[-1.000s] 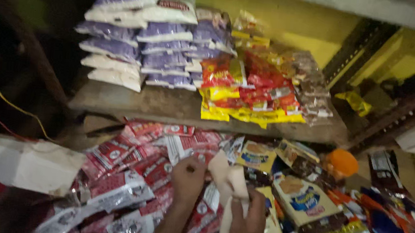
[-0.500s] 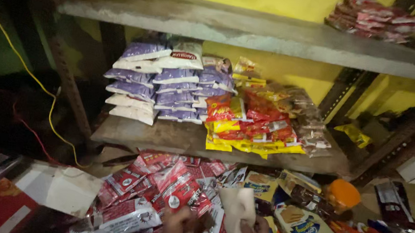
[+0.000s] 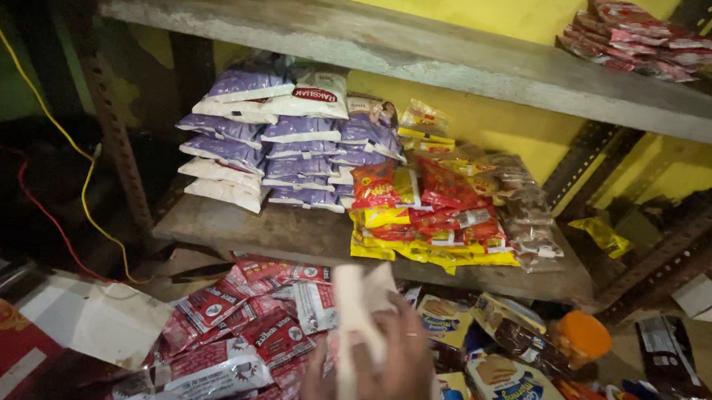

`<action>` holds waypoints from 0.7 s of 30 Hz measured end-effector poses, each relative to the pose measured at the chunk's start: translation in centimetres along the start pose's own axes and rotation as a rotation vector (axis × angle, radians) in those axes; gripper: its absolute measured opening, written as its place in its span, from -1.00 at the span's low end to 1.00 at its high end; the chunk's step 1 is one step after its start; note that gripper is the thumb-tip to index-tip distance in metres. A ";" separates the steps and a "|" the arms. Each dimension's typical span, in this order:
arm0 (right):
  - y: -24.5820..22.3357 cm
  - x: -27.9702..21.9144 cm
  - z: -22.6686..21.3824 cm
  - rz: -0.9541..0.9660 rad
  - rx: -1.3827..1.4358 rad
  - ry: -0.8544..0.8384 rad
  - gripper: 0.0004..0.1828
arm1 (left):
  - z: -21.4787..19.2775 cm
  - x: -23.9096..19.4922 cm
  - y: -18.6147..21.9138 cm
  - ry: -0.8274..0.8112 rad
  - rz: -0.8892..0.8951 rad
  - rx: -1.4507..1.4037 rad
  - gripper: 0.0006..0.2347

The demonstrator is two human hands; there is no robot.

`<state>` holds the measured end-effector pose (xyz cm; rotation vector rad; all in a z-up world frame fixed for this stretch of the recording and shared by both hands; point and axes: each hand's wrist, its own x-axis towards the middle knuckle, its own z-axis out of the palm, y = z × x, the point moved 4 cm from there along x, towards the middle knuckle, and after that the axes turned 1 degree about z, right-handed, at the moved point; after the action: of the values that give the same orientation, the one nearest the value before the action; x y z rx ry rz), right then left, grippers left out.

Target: The person organizes multiple small packets of a product into a stack on a shelf by hand, using a piece of cardboard to support the items.

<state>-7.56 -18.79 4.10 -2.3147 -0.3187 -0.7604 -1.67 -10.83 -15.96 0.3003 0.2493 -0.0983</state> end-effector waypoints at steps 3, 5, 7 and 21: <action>-0.4 -0.8 3.4 0.050 -0.211 -0.277 -0.29 | 1.1 -1.8 -1.1 -0.289 -0.017 -0.395 -0.38; 0.1 -1.3 4.7 0.079 -0.248 -0.330 -0.37 | 2.1 -2.4 -0.6 -0.312 0.032 -0.308 -0.40; 0.7 -2.3 5.1 0.017 -0.286 -0.378 -0.28 | 2.4 -3.2 0.1 -0.294 0.068 -0.218 -0.41; 3.1 -2.0 1.9 0.190 -0.170 -0.321 -0.42 | 7.6 -8.6 0.3 -0.086 -0.472 0.173 -0.27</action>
<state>-7.09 -19.87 0.17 -2.5851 -0.1751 -0.3322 -8.16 -12.40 -6.63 0.4040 0.2225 -0.6005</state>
